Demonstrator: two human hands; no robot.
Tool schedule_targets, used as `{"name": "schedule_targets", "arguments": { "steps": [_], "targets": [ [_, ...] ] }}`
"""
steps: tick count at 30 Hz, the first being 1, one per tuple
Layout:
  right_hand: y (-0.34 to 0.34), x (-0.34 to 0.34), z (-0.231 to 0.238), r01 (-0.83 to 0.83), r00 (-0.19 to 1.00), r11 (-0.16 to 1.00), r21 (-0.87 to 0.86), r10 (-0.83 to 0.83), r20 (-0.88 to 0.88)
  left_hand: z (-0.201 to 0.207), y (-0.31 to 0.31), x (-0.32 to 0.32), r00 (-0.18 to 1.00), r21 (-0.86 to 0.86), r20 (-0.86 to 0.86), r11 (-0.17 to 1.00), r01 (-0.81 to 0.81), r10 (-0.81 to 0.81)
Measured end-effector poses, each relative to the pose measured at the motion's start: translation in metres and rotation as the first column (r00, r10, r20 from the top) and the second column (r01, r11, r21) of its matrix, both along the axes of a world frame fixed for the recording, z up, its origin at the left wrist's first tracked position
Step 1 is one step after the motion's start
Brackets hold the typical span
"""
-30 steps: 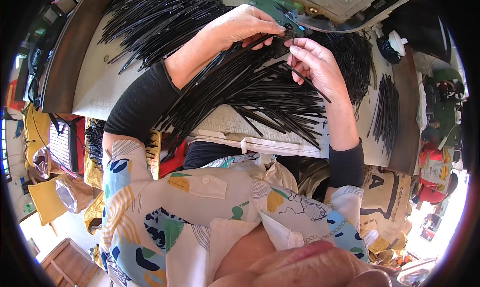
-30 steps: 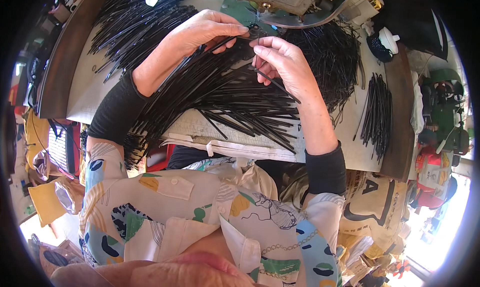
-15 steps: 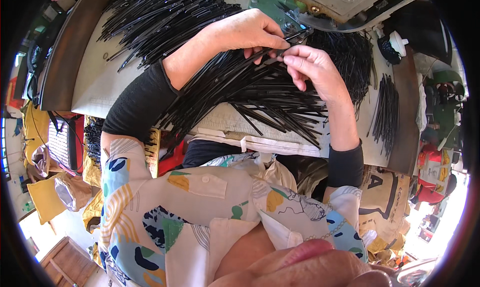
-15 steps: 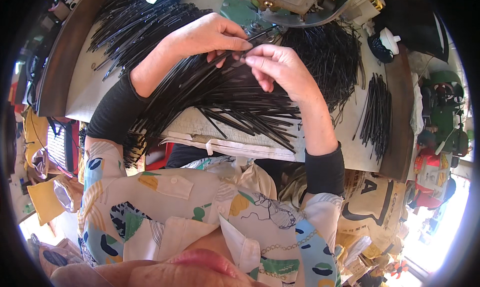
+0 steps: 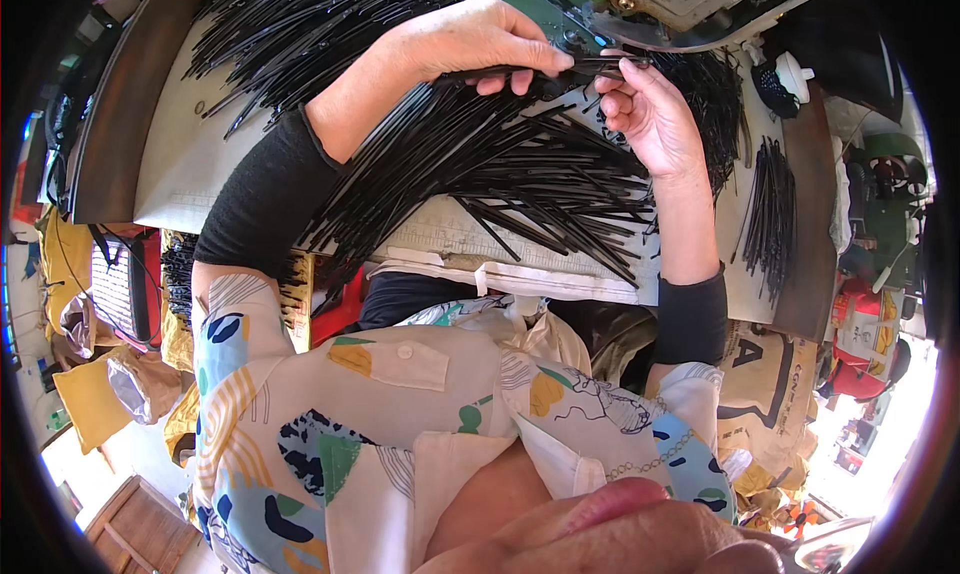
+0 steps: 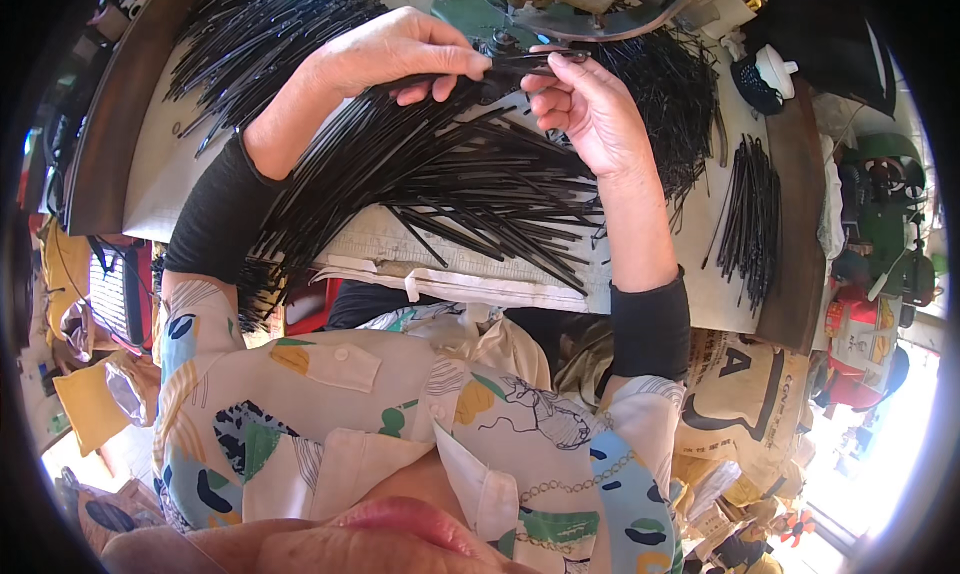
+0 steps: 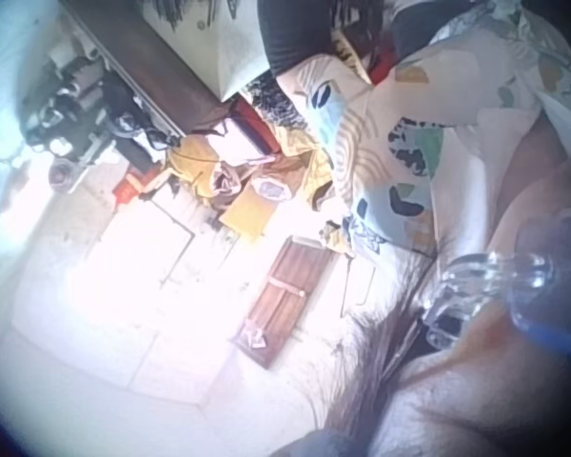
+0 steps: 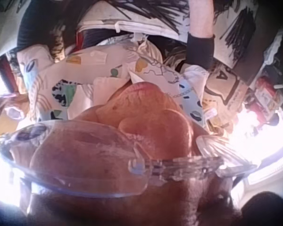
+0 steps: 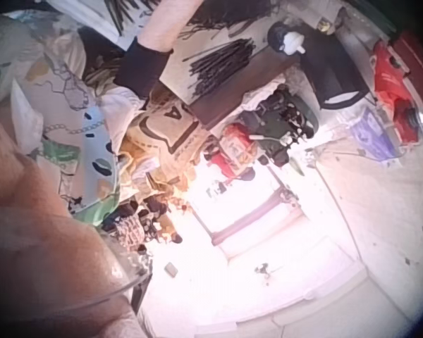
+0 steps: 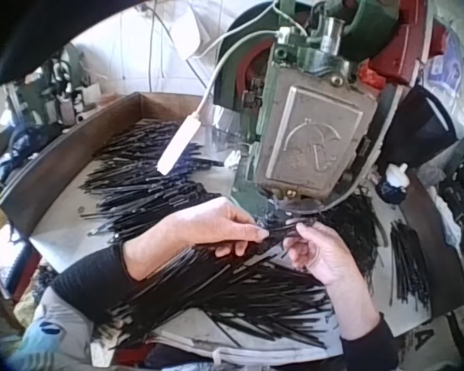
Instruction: The person assembles small black plastic components into finished assemblies using a mechanical press at a workstation.
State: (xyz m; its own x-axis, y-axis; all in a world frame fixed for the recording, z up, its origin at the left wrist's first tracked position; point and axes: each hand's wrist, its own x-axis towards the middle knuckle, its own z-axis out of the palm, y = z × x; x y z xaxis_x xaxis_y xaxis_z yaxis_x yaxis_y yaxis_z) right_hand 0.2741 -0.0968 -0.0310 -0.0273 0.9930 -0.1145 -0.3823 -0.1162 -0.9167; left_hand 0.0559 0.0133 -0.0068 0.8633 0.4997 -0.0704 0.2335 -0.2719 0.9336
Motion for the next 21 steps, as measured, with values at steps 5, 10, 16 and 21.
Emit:
{"name": "schedule_targets", "arguments": {
  "steps": [5,10,16,21],
  "targets": [
    [0.002,0.001,0.000,0.217,0.976,0.974,0.072,-0.217,-0.013,-0.003,0.014,-0.008,0.988,-0.001,0.065,0.990,-0.138,0.138],
    [0.003,0.002,-0.002,0.246,0.969,0.966,0.078,-0.245,-0.022,-0.011,0.013,0.001,0.964,-0.127,0.167,0.974,-0.186,0.205],
    [0.005,0.001,-0.002,0.266,0.964,0.961,0.070,-0.267,-0.004,-0.010,0.017,-0.002,0.967,-0.159,0.169,0.974,-0.163,0.189],
    [0.005,-0.001,-0.002,0.277,0.960,0.955,0.106,-0.280,0.010,-0.012,0.014,0.002,0.961,-0.119,0.180,0.975,-0.189,0.209]
  ]
}}
